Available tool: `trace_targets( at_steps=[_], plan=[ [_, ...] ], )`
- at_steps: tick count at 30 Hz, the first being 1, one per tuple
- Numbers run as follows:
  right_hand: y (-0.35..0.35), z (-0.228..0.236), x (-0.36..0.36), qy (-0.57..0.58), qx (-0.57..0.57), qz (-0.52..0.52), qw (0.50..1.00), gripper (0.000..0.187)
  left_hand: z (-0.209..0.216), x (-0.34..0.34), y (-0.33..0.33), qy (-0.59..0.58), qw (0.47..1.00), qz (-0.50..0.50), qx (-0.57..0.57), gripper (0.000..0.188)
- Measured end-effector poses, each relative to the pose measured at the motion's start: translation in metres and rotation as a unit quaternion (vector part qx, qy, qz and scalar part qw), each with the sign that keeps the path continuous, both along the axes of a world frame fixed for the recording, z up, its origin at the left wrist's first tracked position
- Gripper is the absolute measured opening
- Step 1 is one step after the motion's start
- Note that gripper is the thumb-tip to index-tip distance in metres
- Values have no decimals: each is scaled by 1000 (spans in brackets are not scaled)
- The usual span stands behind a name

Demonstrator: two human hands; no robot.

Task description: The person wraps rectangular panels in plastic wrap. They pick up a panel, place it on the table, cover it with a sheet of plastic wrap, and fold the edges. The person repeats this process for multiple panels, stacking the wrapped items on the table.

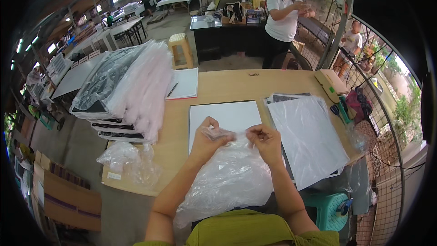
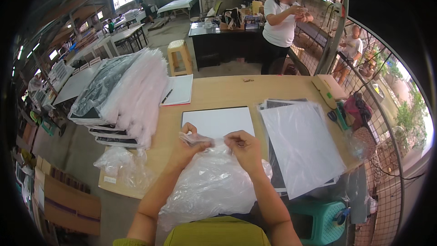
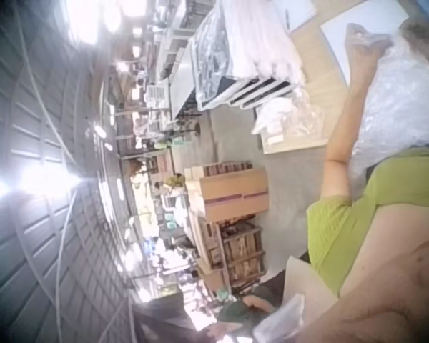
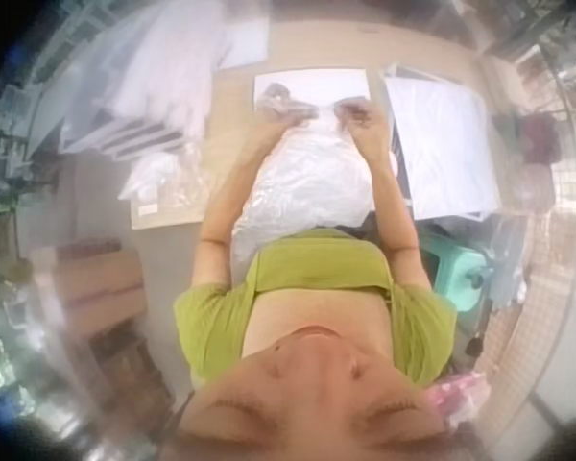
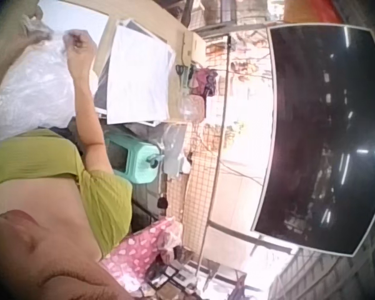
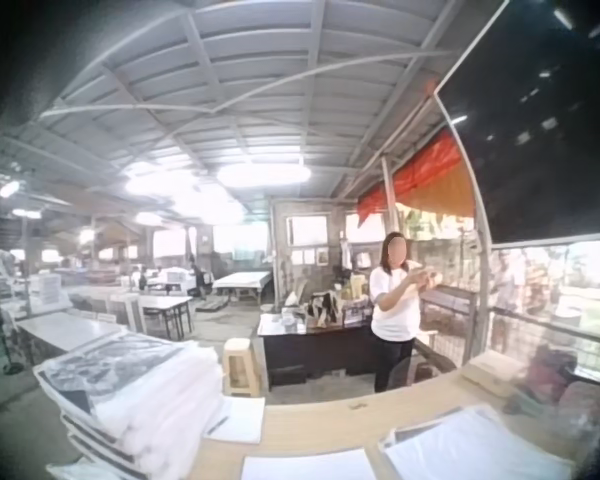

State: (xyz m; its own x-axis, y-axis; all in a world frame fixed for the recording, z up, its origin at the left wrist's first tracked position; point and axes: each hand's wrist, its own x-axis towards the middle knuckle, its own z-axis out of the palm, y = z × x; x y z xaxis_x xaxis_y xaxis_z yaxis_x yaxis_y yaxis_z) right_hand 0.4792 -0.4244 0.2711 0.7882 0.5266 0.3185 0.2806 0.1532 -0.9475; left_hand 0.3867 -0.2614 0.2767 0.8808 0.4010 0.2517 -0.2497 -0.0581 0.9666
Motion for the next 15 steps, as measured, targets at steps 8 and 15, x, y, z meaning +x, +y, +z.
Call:
trace_targets(
  at_steps=[8,15],
  plan=[
    [2,-14,3,8,-12,-29,999,9,-4,6,-7,-13,996,-30,-87,27],
    [14,-5,-1,-23,78,-72,994,12,2,-6,11,94,995,7,37,29]
  ],
)
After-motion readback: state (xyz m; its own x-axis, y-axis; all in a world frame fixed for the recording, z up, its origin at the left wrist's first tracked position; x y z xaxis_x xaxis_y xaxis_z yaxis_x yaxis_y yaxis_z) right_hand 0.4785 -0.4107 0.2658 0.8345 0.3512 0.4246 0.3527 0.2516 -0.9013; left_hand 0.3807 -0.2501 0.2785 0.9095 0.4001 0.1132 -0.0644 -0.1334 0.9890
